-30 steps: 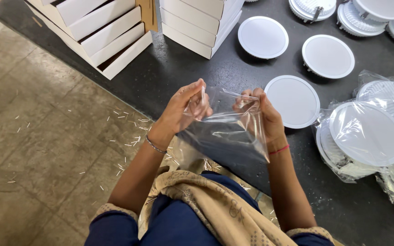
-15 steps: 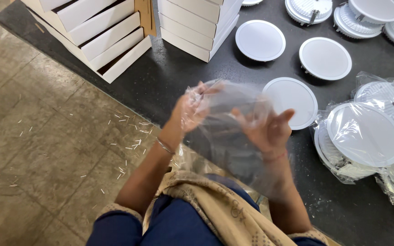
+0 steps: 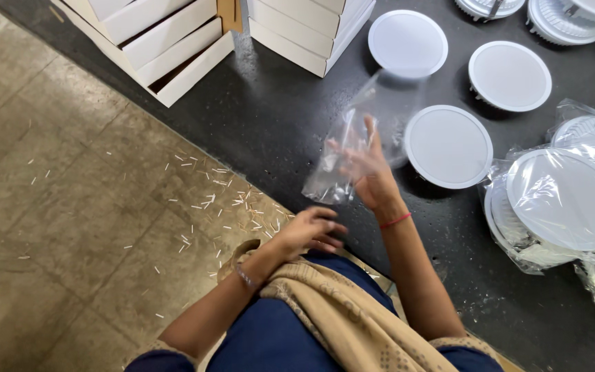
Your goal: The person places white circular LED modules into clear plastic bags, seals each bag, and stacks them on the table. The person occasionally wipes the modules with a cloth before packaging. The person handles the modules one at a time and arranges the packaged units in a growing stack.
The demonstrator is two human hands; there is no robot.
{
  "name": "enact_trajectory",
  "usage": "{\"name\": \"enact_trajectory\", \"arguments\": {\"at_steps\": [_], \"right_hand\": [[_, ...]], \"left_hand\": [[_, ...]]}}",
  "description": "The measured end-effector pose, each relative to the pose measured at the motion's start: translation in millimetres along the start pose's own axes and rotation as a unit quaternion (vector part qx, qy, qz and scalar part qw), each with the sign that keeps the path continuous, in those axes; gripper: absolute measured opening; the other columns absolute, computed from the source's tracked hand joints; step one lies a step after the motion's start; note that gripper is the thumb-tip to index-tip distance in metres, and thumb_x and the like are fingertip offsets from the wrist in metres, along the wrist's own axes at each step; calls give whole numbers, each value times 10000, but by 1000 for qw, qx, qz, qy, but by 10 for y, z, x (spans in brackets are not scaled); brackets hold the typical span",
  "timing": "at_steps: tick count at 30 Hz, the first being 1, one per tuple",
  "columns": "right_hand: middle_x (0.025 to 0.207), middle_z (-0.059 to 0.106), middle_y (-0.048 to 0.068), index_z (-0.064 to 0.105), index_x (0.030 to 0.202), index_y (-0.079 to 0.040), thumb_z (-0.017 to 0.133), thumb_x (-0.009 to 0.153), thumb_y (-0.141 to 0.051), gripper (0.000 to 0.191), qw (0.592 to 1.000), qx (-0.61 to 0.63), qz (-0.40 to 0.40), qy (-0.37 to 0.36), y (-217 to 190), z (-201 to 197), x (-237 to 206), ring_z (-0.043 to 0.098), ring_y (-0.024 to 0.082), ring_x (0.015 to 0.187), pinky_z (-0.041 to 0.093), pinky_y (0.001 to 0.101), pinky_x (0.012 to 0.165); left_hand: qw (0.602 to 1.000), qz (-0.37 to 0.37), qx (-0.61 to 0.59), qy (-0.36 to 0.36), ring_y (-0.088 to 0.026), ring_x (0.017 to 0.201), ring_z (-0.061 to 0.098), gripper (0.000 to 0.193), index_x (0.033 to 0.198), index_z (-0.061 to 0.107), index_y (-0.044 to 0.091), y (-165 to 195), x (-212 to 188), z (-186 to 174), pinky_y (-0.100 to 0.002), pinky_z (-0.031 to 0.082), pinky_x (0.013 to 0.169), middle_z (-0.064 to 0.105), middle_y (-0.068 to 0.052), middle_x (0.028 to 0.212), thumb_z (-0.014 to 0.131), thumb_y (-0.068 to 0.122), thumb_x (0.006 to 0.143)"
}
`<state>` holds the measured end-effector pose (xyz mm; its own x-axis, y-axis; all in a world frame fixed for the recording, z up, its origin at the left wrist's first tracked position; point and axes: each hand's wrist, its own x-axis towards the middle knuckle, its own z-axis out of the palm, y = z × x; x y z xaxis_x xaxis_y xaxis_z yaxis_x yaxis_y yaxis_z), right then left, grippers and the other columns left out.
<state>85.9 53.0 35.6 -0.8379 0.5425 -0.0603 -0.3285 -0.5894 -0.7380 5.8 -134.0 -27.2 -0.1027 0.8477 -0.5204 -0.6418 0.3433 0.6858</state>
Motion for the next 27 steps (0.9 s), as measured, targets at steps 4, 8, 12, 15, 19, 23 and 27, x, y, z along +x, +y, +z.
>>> {"name": "enact_trajectory", "arguments": {"at_steps": [4, 8, 12, 15, 19, 23, 27], "right_hand": [[1699, 176, 194, -38, 1669, -287, 599, 879, 67, 1076, 994, -100, 34, 29, -127, 27, 30, 539, 308, 1373, 549, 305, 746], [1719, 159, 198, -71, 1653, -288, 592, 868, 76, 1090, 993, -107, 53, 24, -40, -44, 83, 543, 324, 1358, 546, 317, 774], [1736, 105, 196, -102, 1656, -296, 585, 840, 115, 1143, 997, -76, 18, 2, 95, -186, 165, 507, 353, 1420, 548, 334, 851], [1708, 75, 209, -132, 1625, -313, 615, 819, 93, 1171, 999, -32, 12, 31, 183, -231, 242, 455, 391, 1438, 573, 454, 1007], [1684, 75, 192, -127, 1597, -305, 652, 866, -164, 1077, 996, -4, 44, 83, 308, -221, 269, 379, 410, 1450, 535, 581, 1030], [1692, 81, 200, -121, 1612, -282, 567, 949, -469, 973, 994, 31, 57, 88, 417, -285, 254, 346, 438, 1471, 463, 601, 1089], [1696, 127, 136, 5, 1635, -241, 489, 967, -589, 895, 995, 45, 74, 44, 447, -427, 182, 348, 385, 1482, 435, 565, 1138]], "left_hand": [[890, 265, 290, 230, -271, 1089, 612, 1267, 1563, 103, 112, 225, -241, -16, -351, 626, 778, 317, -227, 1472, 930, 240, 612], [794, 444, 299, 288, -242, 1116, 638, 686, 1468, 440, 27, 502, -56, -301, -301, 562, 887, 506, -207, 1369, 826, 250, 947], [811, 351, 227, 410, -268, 1085, 653, 517, 1367, 585, 6, 1081, 238, -761, -316, 544, 910, 652, -243, 1344, 781, 249, 954], [613, 469, 378, 511, -367, 1350, 479, 779, 1516, 379, -6, 1210, 120, -746, -440, 463, 1082, 420, -282, 1530, 820, 121, 887], [724, 497, 392, 273, -424, 1555, 343, 1036, 1616, 205, 15, 988, -6, -109, -502, 353, 1271, 249, -277, 1665, 865, 261, 856], [713, 293, 604, 201, -500, 1471, 206, 1272, 1573, 84, 14, 665, 93, 472, -589, 186, 1199, 171, -346, 1583, 926, 318, 669], [695, 275, 619, 242, -473, 1482, 227, 1090, 1584, 127, 13, 492, 350, 604, -610, 192, 1170, 234, -339, 1588, 809, 160, 746]]}}
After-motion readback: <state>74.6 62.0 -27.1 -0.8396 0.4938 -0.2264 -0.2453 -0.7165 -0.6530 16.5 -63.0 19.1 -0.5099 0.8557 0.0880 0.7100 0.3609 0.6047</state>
